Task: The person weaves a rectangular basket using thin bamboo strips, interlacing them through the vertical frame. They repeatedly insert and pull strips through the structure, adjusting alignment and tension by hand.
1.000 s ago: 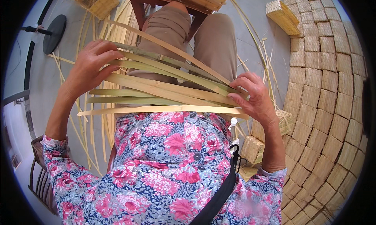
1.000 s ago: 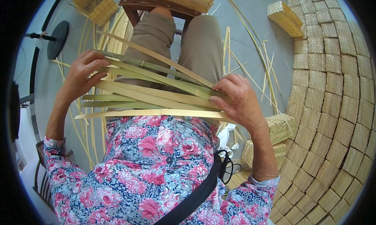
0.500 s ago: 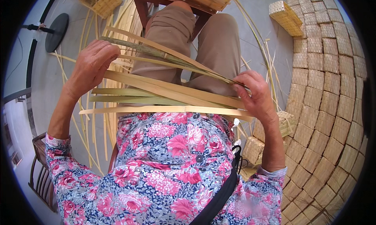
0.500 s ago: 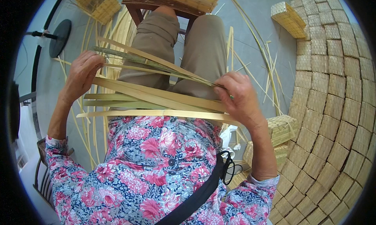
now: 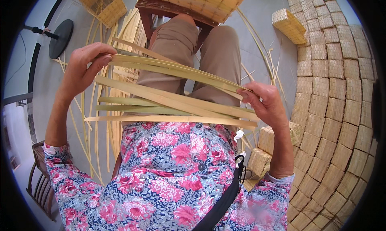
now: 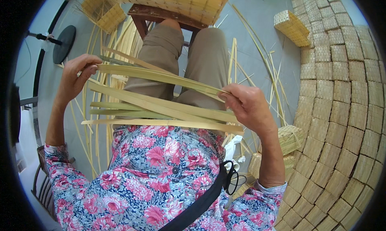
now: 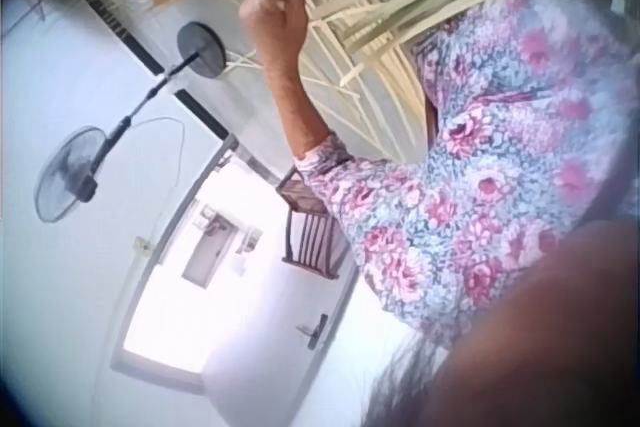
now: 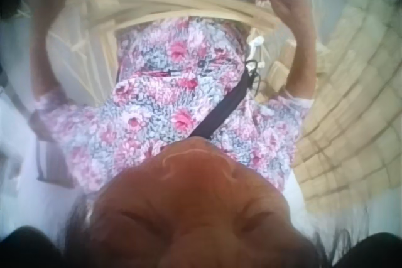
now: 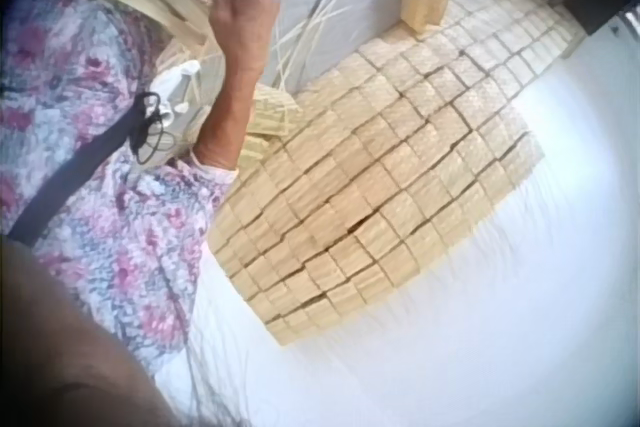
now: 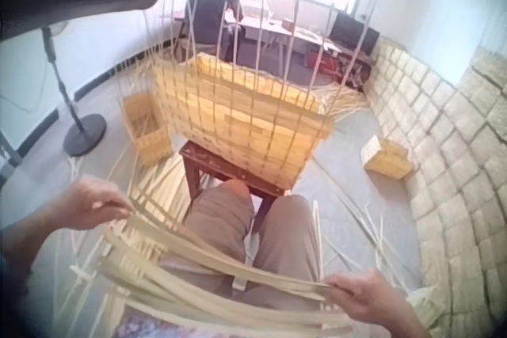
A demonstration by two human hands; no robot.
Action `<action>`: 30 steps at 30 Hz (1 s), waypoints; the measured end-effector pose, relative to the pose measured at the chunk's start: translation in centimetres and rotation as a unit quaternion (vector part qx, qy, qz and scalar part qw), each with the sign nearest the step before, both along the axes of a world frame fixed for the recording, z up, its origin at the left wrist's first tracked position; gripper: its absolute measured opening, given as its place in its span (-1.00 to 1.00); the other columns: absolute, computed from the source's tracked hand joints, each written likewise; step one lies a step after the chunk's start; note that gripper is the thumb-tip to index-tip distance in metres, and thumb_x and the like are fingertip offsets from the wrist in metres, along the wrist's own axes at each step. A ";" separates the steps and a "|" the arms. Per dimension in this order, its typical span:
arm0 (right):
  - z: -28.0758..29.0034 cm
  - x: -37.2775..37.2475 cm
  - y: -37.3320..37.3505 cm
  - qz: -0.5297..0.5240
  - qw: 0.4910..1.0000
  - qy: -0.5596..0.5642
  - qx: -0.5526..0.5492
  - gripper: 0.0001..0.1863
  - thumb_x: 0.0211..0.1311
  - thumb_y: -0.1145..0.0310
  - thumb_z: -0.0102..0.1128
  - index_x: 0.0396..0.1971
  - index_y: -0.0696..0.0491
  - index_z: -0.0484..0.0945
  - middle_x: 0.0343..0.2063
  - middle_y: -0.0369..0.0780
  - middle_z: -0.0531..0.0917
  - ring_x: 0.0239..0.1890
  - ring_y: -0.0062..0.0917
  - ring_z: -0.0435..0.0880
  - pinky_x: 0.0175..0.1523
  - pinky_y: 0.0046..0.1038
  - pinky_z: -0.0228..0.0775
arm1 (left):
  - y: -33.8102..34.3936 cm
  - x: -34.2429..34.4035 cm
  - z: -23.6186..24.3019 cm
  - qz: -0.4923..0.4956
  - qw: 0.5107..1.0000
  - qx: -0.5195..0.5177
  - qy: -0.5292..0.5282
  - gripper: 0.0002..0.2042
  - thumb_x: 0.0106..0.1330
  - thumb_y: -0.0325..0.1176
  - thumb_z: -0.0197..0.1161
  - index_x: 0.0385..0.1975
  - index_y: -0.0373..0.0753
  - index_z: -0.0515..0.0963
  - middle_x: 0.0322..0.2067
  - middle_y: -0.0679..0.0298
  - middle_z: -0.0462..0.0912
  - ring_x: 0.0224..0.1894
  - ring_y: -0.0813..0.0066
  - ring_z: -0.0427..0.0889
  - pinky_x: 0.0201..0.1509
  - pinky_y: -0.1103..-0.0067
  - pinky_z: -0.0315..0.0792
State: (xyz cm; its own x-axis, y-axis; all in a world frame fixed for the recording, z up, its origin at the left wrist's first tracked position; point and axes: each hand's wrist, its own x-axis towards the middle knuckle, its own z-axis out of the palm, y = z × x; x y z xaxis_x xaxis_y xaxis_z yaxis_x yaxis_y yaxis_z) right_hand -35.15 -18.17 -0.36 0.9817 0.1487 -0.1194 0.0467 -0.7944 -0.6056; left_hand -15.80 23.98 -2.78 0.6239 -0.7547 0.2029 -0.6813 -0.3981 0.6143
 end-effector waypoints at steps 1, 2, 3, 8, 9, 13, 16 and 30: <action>0.3 0.0 -0.4 -0.011 1.000 0.014 0.024 -0.84 0.26 0.54 0.18 -0.20 0.13 0.67 -0.54 -0.17 0.66 -0.45 -0.42 0.70 -0.27 -0.42 0.51 | 0.3 1.2 -0.1 -0.013 1.000 0.012 -0.004 -0.92 0.37 -0.51 0.23 -0.26 -0.40 0.57 -0.40 0.13 0.57 -0.41 0.29 0.56 -0.29 0.51 0.44; 0.5 0.1 -0.8 -0.019 0.998 0.026 0.049 -0.84 0.28 0.55 0.14 -0.21 0.13 0.67 -0.58 -0.17 0.65 -0.50 -0.45 0.70 -0.31 -0.45 0.51 | 0.5 2.0 -0.1 -0.024 0.999 0.026 -0.010 -0.91 0.36 -0.50 0.24 -0.28 -0.41 0.57 -0.41 0.13 0.56 -0.42 0.31 0.55 -0.29 0.52 0.43; 0.9 0.2 -1.2 -0.016 0.999 0.029 0.039 -0.79 0.32 0.57 0.07 -0.16 0.12 0.67 -0.57 -0.18 0.66 -0.48 -0.47 0.70 -0.31 -0.46 0.50 | 0.6 2.5 0.3 -0.006 0.999 0.045 0.016 -0.89 0.37 -0.48 0.26 -0.31 -0.41 0.58 -0.44 0.21 0.56 -0.44 0.45 0.51 -0.29 0.57 0.42; 1.7 0.8 -1.2 -0.036 0.996 0.065 0.045 -0.76 0.35 0.58 0.02 -0.07 0.11 0.60 -0.52 -0.19 0.68 -0.48 -0.45 0.70 -0.31 -0.46 0.50 | 1.8 4.4 -0.7 0.035 0.972 -0.094 0.213 -0.86 0.43 -0.40 0.26 -0.28 -0.36 0.62 -0.44 0.41 0.58 -0.39 0.72 0.48 -0.28 0.69 0.43; 1.5 0.8 -0.9 -0.048 0.995 0.061 0.059 -0.77 0.35 0.59 0.03 -0.08 0.12 0.59 -0.51 -0.18 0.69 -0.47 -0.44 0.71 -0.31 -0.44 0.51 | 1.9 4.7 -0.9 0.044 0.959 -0.115 0.254 -0.85 0.44 -0.37 0.27 -0.26 -0.35 0.62 -0.43 0.42 0.59 -0.37 0.73 0.50 -0.26 0.71 0.44; 0.6 0.8 -1.3 0.001 1.000 0.004 0.016 -0.87 0.34 0.55 0.11 -0.16 0.12 0.57 -0.45 -0.11 0.70 -0.41 -0.19 0.73 -0.31 -0.33 0.52 | 2.3 5.7 -0.8 0.091 0.924 -0.181 0.326 -0.86 0.43 -0.35 0.29 -0.24 -0.29 0.63 -0.42 0.42 0.64 -0.37 0.75 0.60 -0.23 0.75 0.53; 1.6 1.2 -1.0 0.017 0.998 0.014 -0.064 -0.88 0.32 0.47 0.19 -0.17 0.09 0.61 -0.46 -0.10 0.69 -0.42 -0.15 0.71 -0.32 -0.29 0.52 | 2.1 6.5 -0.3 0.107 0.914 -0.219 0.325 -0.87 0.44 -0.35 0.28 -0.23 -0.28 0.62 -0.41 0.41 0.66 -0.37 0.76 0.62 -0.21 0.75 0.56; 2.5 4.6 -1.8 -0.108 0.979 -0.172 0.030 -0.88 0.49 0.48 0.02 -0.13 0.17 0.52 -0.34 -0.17 0.72 -0.46 -0.50 0.74 -0.35 -0.50 0.58 | -3.1 14.6 9.7 0.059 0.948 -0.307 0.062 -0.76 0.49 -0.18 0.22 -0.09 -0.21 0.61 -0.27 0.34 0.69 -0.23 0.65 0.66 -0.16 0.66 0.58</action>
